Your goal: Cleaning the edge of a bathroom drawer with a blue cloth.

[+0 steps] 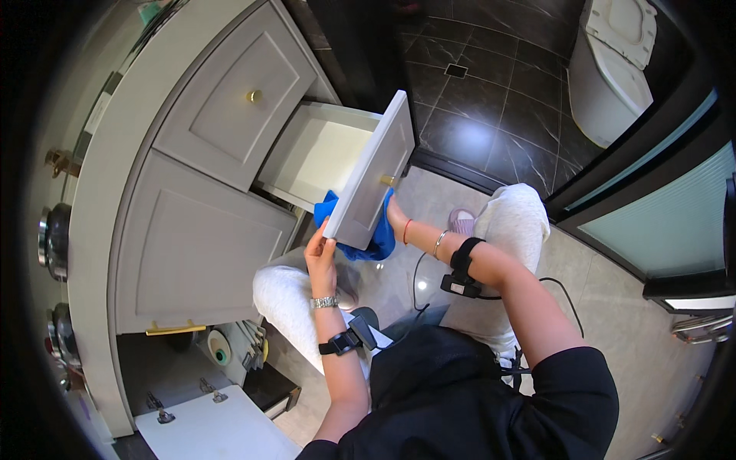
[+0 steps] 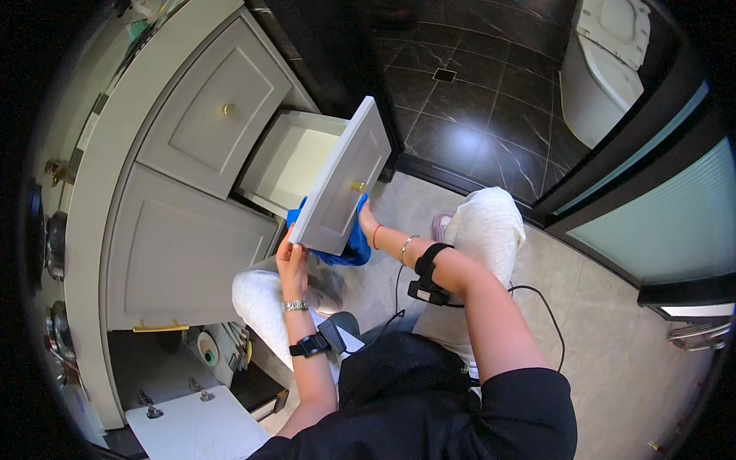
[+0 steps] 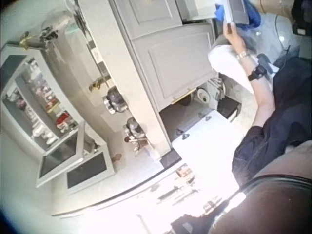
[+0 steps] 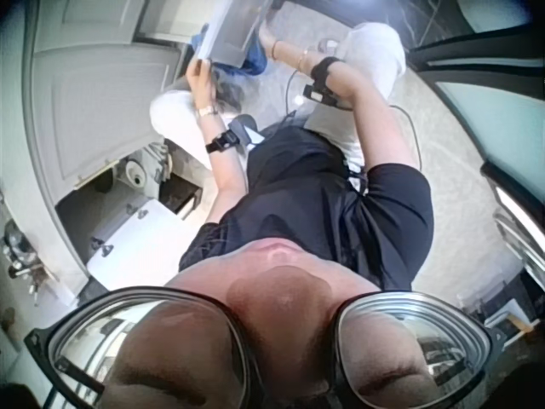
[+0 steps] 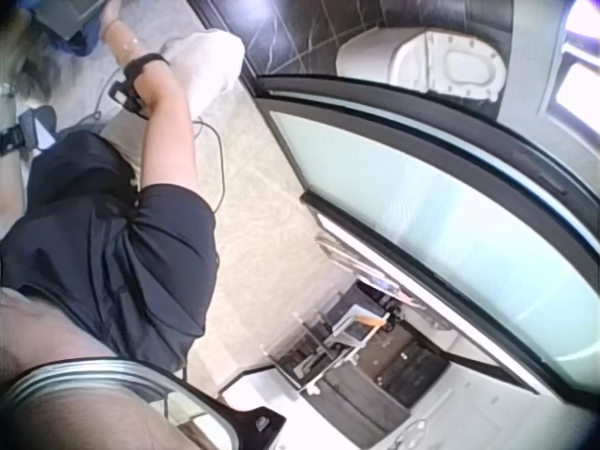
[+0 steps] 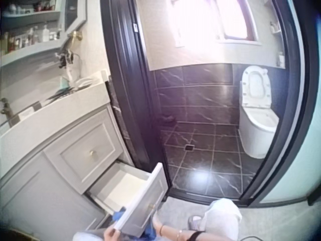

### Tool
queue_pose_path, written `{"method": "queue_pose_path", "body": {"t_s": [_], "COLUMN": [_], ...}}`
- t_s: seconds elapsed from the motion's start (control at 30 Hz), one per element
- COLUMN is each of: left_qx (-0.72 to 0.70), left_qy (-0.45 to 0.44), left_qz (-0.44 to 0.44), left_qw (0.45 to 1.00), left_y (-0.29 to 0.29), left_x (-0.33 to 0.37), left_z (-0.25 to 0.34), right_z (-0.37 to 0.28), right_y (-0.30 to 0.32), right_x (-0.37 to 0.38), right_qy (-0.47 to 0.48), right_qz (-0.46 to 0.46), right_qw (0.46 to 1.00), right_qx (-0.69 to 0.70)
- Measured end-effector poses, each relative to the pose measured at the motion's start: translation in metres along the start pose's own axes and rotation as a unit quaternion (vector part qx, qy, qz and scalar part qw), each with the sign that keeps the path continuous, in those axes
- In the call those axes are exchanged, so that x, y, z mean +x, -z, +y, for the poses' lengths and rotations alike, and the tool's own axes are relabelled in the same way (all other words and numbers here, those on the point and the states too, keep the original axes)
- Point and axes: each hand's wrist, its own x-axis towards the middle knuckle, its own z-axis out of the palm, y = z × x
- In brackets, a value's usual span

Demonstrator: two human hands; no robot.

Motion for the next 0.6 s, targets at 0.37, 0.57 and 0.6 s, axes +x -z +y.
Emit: {"method": "queue_pose_path", "body": {"t_s": [0.37, 0.57, 0.6], "left_qx": [0.117, -0.004, 0.014], "left_qy": [0.304, 0.400, 0.407], "left_qz": [0.264, 0.136, 0.115], "left_qw": [0.908, 0.907, 0.906], "left_y": [0.036, -0.009, -0.004], "left_x": [-0.003, 0.005, 0.005], "left_z": [-0.034, -0.041, -0.043], "right_z": [-0.013, -0.116, -0.133], "right_y": [-0.058, -0.181, -0.195], "right_x": [-0.112, -0.242, -0.239], "right_qy": [-0.110, 0.243, 0.263], "right_qz": [-0.136, -0.308, -0.380], "right_qw": [0.862, 0.863, 0.834], "right_qx": [-0.476, -0.319, -0.303]}}
